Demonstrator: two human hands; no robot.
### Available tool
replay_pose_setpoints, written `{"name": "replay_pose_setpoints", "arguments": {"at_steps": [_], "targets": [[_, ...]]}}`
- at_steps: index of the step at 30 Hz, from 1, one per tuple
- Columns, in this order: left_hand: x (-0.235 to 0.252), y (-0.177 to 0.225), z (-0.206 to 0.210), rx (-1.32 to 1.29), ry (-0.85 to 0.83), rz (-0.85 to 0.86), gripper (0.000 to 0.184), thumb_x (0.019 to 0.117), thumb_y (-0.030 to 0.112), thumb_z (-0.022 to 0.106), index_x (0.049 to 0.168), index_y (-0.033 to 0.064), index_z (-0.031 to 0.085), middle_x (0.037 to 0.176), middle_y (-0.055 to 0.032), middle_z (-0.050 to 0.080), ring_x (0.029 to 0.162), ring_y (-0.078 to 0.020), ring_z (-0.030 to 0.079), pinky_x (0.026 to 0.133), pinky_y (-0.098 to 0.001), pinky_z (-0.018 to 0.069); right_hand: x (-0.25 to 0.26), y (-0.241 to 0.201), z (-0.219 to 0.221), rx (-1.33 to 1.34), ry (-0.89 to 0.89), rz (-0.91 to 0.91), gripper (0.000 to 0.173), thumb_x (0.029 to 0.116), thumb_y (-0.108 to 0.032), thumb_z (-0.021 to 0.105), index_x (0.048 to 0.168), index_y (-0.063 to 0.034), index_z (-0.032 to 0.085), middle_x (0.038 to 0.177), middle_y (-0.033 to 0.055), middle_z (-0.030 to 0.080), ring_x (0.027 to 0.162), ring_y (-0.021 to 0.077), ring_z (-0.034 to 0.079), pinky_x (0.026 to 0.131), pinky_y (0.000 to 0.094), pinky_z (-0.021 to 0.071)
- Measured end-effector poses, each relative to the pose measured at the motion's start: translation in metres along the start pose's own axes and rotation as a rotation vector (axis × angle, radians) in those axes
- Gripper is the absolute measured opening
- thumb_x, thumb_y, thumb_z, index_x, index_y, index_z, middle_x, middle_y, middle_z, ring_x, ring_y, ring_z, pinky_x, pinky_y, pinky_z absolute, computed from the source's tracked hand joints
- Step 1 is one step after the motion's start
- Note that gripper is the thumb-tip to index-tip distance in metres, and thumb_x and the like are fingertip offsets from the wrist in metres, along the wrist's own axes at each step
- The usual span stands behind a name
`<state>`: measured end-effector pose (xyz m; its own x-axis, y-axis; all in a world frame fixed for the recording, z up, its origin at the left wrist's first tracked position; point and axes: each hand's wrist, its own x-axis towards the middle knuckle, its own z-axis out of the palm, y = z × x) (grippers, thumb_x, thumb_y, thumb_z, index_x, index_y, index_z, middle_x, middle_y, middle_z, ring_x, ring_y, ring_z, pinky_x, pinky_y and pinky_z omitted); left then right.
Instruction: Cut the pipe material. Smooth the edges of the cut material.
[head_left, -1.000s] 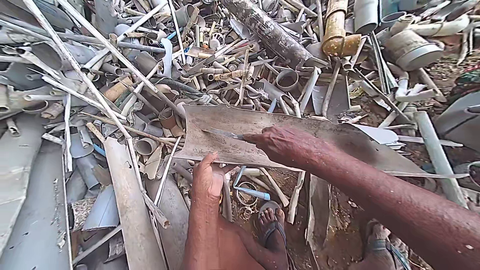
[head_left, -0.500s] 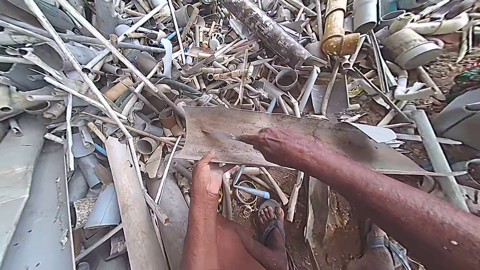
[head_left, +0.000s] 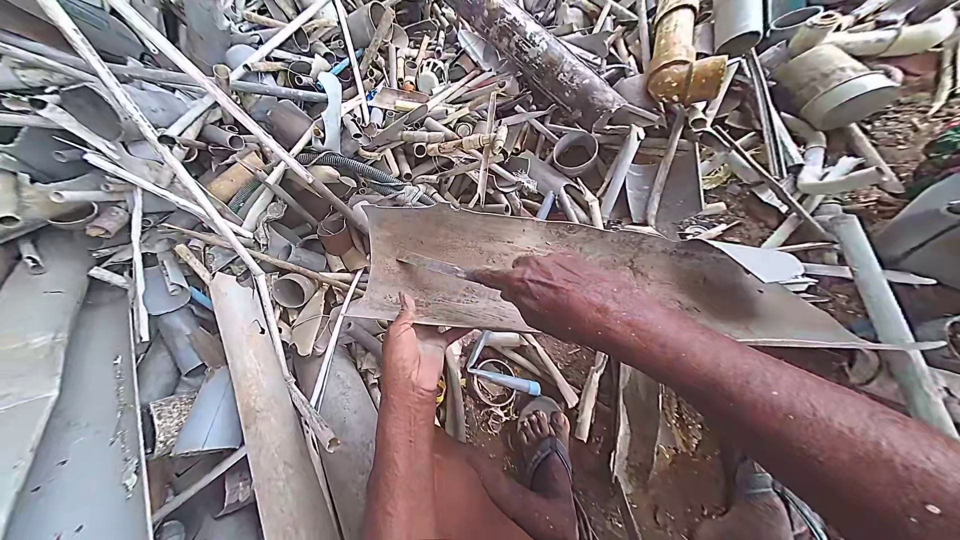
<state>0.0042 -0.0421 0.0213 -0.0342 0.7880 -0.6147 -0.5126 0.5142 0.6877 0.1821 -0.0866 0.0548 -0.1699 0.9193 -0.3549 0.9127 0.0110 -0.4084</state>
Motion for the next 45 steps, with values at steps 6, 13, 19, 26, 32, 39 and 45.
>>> {"name": "replay_pose_setpoints", "arguments": {"at_steps": [6,13,19,26,32,39,45], "targets": [[0.002,-0.002,0.002,0.014,0.005,0.001,0.049,0.1112,0.042,0.030,0.148,0.0125,0.041,0.136,-0.0228,0.055,0.114,-0.0426,0.063,0.078,-0.0651,0.0561,-0.070,0.036,0.004,-0.014,-0.101,-0.019,0.040,0.1078,-0.020,0.048,0.147,-0.0258,0.057,0.097,0.0180,0.070,0.089,0.0390,0.068,0.075,0.0557,0.0525],[-0.003,-0.001,0.001,0.049,-0.021,0.024,0.047,0.1113,0.041,0.031,0.148,0.0121,0.042,0.133,-0.0217,0.058,0.110,-0.0398,0.065,0.075,-0.0602,0.0575,0.027,-0.018,-0.002,0.039,0.028,-0.055,0.039,0.1102,-0.022,0.043,0.147,-0.0229,0.056,0.108,0.0178,0.070,0.102,0.0383,0.067,0.084,0.0559,0.0509],[0.000,0.001,-0.005,0.003,-0.015,-0.022,0.047,0.1110,0.039,0.033,0.147,0.0107,0.042,0.133,-0.0231,0.058,0.111,-0.0423,0.065,0.077,-0.0633,0.0576,-0.057,0.028,-0.016,0.042,-0.179,0.005,0.041,0.1079,-0.021,0.049,0.147,-0.0317,0.058,0.105,0.0142,0.072,0.097,0.0338,0.068,0.084,0.0547,0.0512],[0.001,-0.002,-0.005,0.046,-0.063,0.025,0.051,0.1110,0.043,0.029,0.151,0.0139,0.037,0.136,-0.0222,0.057,0.113,-0.0416,0.065,0.076,-0.0626,0.0575,-0.004,0.003,-0.030,0.050,-0.155,-0.049,0.037,0.1072,-0.018,0.051,0.143,-0.0221,0.061,0.113,0.0142,0.071,0.105,0.0327,0.066,0.089,0.0538,0.0491],[-0.001,0.000,-0.007,0.024,-0.053,0.008,0.053,0.1102,0.047,0.027,0.149,0.0133,0.041,0.135,-0.0223,0.057,0.112,-0.0422,0.065,0.077,-0.0640,0.0573,-0.040,0.035,-0.019,0.139,-0.206,-0.062,0.040,0.1075,-0.019,0.052,0.146,-0.0246,0.059,0.114,0.0140,0.071,0.105,0.0307,0.066,0.091,0.0512,0.0499],[-0.003,-0.004,-0.004,0.069,-0.115,0.076,0.054,0.1108,0.047,0.023,0.149,0.0120,0.040,0.132,-0.0214,0.059,0.111,-0.0379,0.066,0.078,-0.0602,0.0578,-0.003,0.007,-0.028,0.171,-0.219,-0.143,0.042,0.1080,-0.016,0.051,0.150,-0.0202,0.054,0.122,0.0169,0.068,0.112,0.0323,0.063,0.095,0.0512,0.0469],[-0.005,-0.002,-0.006,0.052,-0.118,0.072,0.051,0.1114,0.044,0.024,0.147,0.0122,0.040,0.128,-0.0206,0.061,0.108,-0.0369,0.068,0.076,-0.0578,0.0594,-0.006,-0.002,-0.026,0.070,-0.082,-0.137,0.039,0.1072,-0.020,0.053,0.144,-0.0299,0.060,0.111,0.0091,0.072,0.102,0.0281,0.067,0.088,0.0509,0.0505]]}}
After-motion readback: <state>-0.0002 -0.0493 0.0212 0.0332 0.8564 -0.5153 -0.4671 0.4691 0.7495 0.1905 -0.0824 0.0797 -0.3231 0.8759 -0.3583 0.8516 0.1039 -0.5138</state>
